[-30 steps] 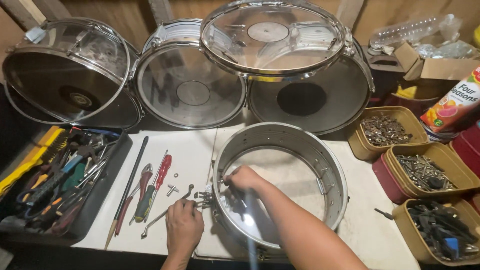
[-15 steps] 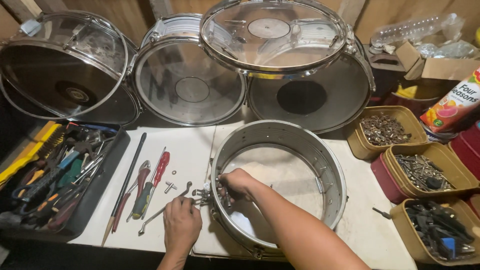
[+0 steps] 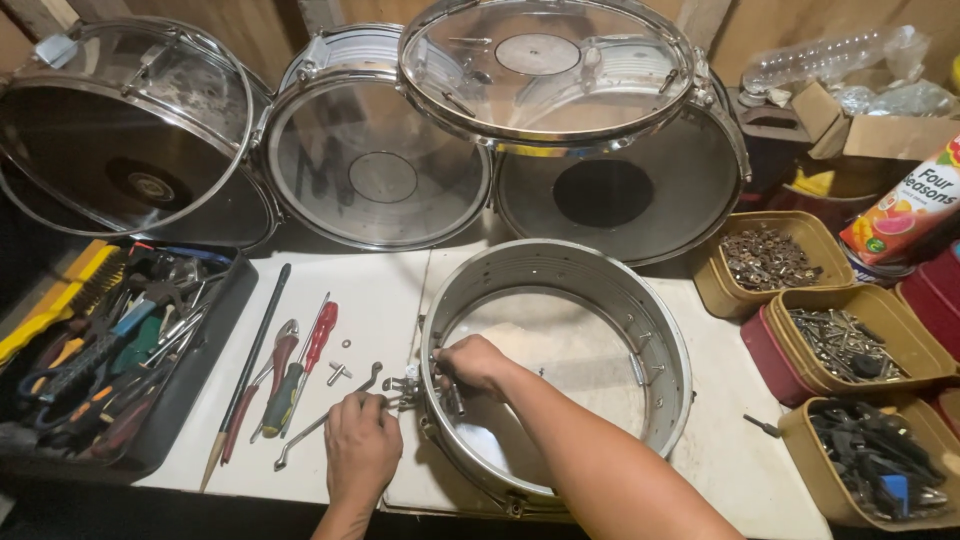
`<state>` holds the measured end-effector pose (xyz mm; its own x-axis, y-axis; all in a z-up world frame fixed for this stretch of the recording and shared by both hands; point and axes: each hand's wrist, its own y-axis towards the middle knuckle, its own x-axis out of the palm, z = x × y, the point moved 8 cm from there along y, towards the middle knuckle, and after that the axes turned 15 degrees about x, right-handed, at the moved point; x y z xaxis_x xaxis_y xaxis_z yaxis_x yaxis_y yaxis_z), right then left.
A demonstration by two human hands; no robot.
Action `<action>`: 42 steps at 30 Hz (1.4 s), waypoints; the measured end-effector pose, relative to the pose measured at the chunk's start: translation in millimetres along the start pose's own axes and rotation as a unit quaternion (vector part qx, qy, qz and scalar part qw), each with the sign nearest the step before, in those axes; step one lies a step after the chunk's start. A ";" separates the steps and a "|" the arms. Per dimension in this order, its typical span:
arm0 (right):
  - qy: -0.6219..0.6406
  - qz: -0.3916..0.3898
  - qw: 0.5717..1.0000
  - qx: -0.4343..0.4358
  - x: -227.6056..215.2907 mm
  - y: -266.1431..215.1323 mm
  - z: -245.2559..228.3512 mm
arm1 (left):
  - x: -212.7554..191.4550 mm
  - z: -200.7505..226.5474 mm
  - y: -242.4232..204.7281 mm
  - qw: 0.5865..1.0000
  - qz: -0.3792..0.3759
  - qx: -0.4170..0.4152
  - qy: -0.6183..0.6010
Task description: The person assembles a snare drum by tightening the tension rods on the drum head using a drum key. The person then lifts the assembled drum and places it on top of another drum before reaching for additional hardware.
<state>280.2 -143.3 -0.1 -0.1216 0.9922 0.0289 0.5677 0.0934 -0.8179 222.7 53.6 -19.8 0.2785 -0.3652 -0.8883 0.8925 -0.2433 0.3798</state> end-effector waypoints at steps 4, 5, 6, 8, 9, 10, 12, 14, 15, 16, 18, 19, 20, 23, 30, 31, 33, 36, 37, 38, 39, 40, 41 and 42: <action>-0.012 0.001 1.000 0.011 3.7 -6.8 -0.5 | -1.4 1.1 -0.1 1.000 0.008 0.002 0.003; 0.001 -0.010 1.000 0.029 6.7 -10.2 0.3 | -1.8 1.5 0.7 1.000 0.009 0.006 0.008; 0.001 -0.010 1.000 0.030 7.5 -9.7 0.6 | -1.6 1.2 0.1 1.000 0.009 0.006 0.008; 0.011 -0.016 0.998 0.055 9.1 -8.4 4.8 | 0.5 -0.3 -0.4 1.000 0.003 -0.001 -0.002; 0.011 -0.015 0.998 0.054 9.1 -10.4 3.3 | 0.8 -0.4 0.1 1.000 0.004 -0.001 -0.002; 0.006 -0.007 0.998 0.054 8.2 -12.3 1.9 | -1.0 0.8 0.9 1.000 0.016 0.008 0.006; 0.001 0.001 0.998 0.057 7.8 -12.6 3.3 | -1.7 1.4 -1.1 0.999 0.027 0.015 0.013; 0.000 0.000 0.998 0.060 7.7 -8.8 4.0 | 0.0 -0.5 -1.0 0.999 0.029 0.013 0.006; 0.001 0.000 0.998 0.059 7.2 -6.0 4.6 | -1.6 0.7 -0.4 0.999 0.030 0.014 0.005; 0.007 -0.007 0.998 0.056 7.7 -3.3 4.8 | -1.9 1.0 0.1 1.000 0.022 0.008 0.005; 0.014 -0.013 0.998 0.053 8.6 1.7 6.5 | -2.4 1.1 -0.3 1.000 0.014 0.002 0.004; 0.023 -0.010 0.998 0.051 8.4 4.2 6.7 | -1.2 0.7 -0.4 1.000 0.006 0.001 0.004; 0.032 -0.008 0.998 0.049 8.3 6.7 6.9 | -0.1 0.2 -0.5 1.000 -0.002 0.000 0.004; 0.042 0.011 0.997 0.066 7.8 -11.3 1.5 | -0.5 -0.3 0.8 0.999 -0.025 -0.015 -0.013; 0.048 0.015 0.996 0.067 8.2 -4.3 6.2 | 2.8 -1.3 -2.0 0.999 -0.043 -0.021 -0.009; 0.047 0.008 0.996 0.072 9.9 -0.4 8.0 | 1.3 -0.9 -1.9 1.000 -0.012 -0.008 -0.004; 0.047 0.000 0.996 0.076 10.8 5.0 9.4 | -1.4 0.1 -1.6 1.000 0.020 0.005 0.001; 0.042 -0.005 0.996 0.081 11.2 2.5 7.9 | -0.3 -1.3 -1.3 1.000 -0.004 -0.011 0.000; 0.045 -0.006 0.996 0.075 11.5 -3.4 5.4 | 0.0 -1.4 -1.0 1.000 -0.010 -0.013 -0.002; 0.047 -0.007 0.997 0.068 11.7 -9.3 2.9 | 0.5 -1.5 -0.8 1.000 -0.017 -0.016 -0.004; 0.046 -0.007 0.997 0.069 11.5 -5.5 3.3 | 0.8 -1.5 -0.6 1.000 -0.017 -0.017 -0.004; 0.056 -0.011 0.996 0.071 11.6 -1.7 4.1 | -1.6 0.2 0.2 1.000 0.001 -0.006 0.002; 0.066 -0.016 0.995 0.074 12.3 2.1 6.1 | -4.3 1.8 -0.2 1.000 0.017 0.005 0.008; 0.065 -0.016 0.995 0.076 13.0 1.6 7.4 | -6.2 2.8 -1.1 1.000 0.016 0.005 0.008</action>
<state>273.5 -130.9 -5.3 -0.0248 0.9921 0.1228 0.4353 0.1213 -0.8921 219.0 53.6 -14.0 0.3122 -0.3579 -0.8800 0.8799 -0.2404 0.4099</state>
